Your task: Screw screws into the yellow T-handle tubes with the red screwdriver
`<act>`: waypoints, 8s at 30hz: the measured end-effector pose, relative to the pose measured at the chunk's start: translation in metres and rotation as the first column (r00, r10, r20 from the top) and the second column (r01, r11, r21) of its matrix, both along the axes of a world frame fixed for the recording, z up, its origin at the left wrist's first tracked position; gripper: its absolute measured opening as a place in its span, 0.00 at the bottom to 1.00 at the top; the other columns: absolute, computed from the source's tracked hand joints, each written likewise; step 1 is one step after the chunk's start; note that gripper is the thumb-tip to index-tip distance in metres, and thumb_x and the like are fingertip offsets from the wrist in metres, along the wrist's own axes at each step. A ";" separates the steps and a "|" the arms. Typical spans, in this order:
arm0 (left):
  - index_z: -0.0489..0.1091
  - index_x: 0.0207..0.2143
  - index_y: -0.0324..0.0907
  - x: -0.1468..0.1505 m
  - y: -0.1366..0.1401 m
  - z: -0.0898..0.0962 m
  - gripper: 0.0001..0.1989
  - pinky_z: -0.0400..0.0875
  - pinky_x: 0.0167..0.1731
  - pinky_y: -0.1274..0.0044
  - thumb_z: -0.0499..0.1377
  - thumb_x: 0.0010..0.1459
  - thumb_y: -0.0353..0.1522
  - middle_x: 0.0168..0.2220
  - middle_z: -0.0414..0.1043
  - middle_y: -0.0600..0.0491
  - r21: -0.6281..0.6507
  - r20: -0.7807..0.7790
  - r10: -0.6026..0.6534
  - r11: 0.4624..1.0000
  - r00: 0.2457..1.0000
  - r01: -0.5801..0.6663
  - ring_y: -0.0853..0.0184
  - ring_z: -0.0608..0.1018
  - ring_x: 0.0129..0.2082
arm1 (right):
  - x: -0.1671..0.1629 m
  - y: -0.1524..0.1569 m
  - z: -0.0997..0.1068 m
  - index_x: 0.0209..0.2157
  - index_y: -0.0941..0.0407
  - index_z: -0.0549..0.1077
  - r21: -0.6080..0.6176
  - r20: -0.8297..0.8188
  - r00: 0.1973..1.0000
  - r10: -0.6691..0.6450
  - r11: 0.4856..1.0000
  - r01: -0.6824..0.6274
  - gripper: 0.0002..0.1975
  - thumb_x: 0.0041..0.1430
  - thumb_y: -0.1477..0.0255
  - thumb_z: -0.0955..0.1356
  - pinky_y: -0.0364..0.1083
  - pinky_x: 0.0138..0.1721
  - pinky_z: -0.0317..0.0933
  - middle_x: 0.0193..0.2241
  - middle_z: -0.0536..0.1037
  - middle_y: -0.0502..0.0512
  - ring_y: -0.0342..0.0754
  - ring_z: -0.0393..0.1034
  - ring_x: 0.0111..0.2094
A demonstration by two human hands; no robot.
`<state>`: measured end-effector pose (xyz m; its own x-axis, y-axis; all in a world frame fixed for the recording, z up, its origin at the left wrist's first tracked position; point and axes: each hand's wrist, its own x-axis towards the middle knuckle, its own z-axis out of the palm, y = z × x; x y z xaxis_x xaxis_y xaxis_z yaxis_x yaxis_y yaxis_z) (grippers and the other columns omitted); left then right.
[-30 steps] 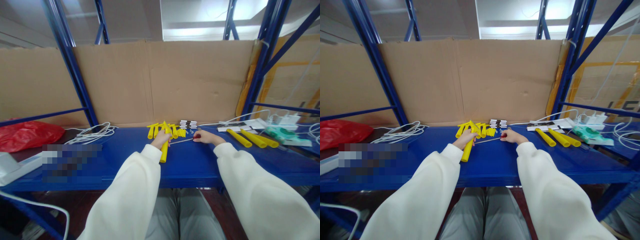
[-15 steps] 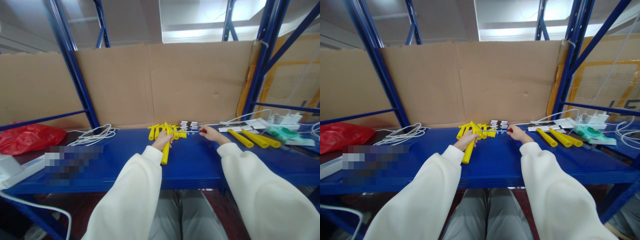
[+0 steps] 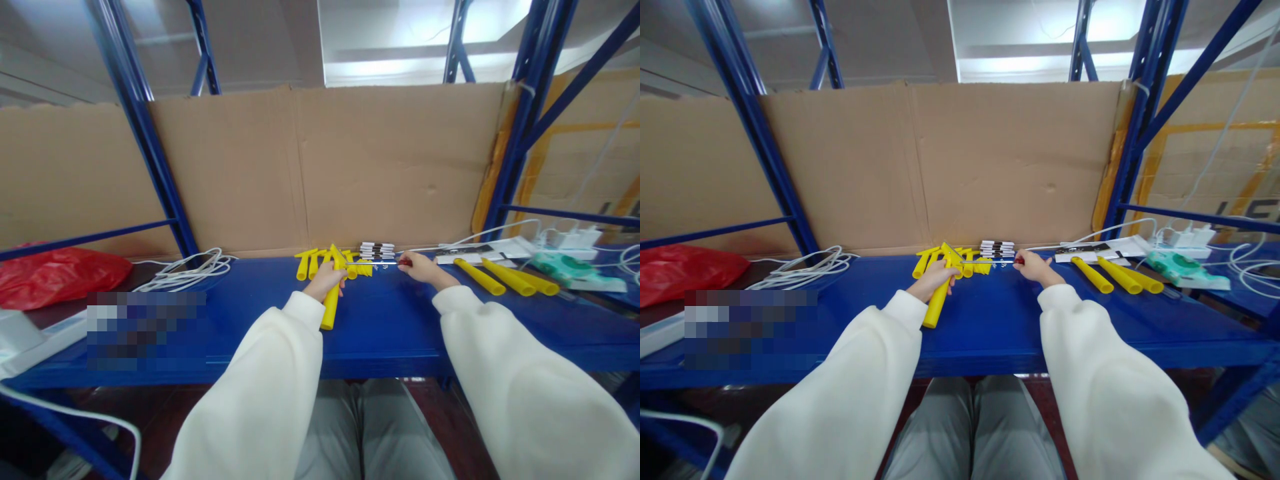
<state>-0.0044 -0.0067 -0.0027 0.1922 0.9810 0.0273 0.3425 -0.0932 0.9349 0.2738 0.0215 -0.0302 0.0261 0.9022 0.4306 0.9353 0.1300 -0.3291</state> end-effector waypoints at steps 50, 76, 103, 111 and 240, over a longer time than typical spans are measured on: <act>0.71 0.39 0.37 0.000 0.003 0.001 0.09 0.64 0.17 0.81 0.55 0.57 0.21 0.14 0.62 0.62 0.014 -0.046 0.102 0.995 0.994 -0.101 0.72 0.67 0.12 | -0.023 -0.017 0.015 0.37 0.53 0.73 0.055 0.041 0.994 -0.100 0.994 0.098 0.05 0.57 0.73 0.67 0.77 0.59 0.48 0.40 0.81 0.57 0.59 0.74 0.47; 0.71 0.39 0.37 -0.001 0.006 -0.002 0.08 0.65 0.17 0.81 0.56 0.57 0.22 0.15 0.63 0.62 0.020 -0.043 0.104 0.994 0.994 -0.103 0.72 0.68 0.11 | -0.020 -0.013 0.011 0.36 0.52 0.74 0.093 0.082 0.993 -0.087 0.992 0.079 0.05 0.57 0.72 0.67 0.75 0.58 0.53 0.38 0.82 0.57 0.58 0.76 0.44; 0.70 0.41 0.36 0.001 -0.001 0.003 0.09 0.63 0.15 0.82 0.54 0.59 0.21 0.14 0.62 0.63 0.009 -0.053 0.100 0.995 0.994 -0.100 0.73 0.67 0.11 | -0.026 -0.020 0.017 0.37 0.53 0.73 0.076 0.069 0.993 -0.092 0.993 0.087 0.04 0.58 0.74 0.67 0.80 0.59 0.44 0.41 0.82 0.58 0.59 0.75 0.47; 0.71 0.41 0.36 -0.001 0.003 0.001 0.10 0.67 0.18 0.81 0.55 0.58 0.22 0.16 0.64 0.61 0.029 -0.072 0.096 0.995 0.993 -0.094 0.73 0.67 0.12 | -0.029 -0.023 0.019 0.37 0.54 0.72 0.123 0.108 0.990 -0.085 0.990 0.072 0.04 0.60 0.74 0.67 0.83 0.58 0.39 0.44 0.81 0.58 0.59 0.73 0.50; 0.71 0.33 0.36 -0.015 0.011 -0.003 0.05 0.70 0.21 0.79 0.56 0.60 0.22 0.16 0.65 0.59 0.019 -0.212 0.160 0.987 0.964 -0.160 0.72 0.69 0.13 | -0.042 -0.042 0.021 0.35 0.55 0.75 -0.095 0.256 0.963 0.082 0.994 -0.059 0.09 0.59 0.64 0.72 0.44 0.31 0.60 0.31 0.81 0.57 0.50 0.74 0.31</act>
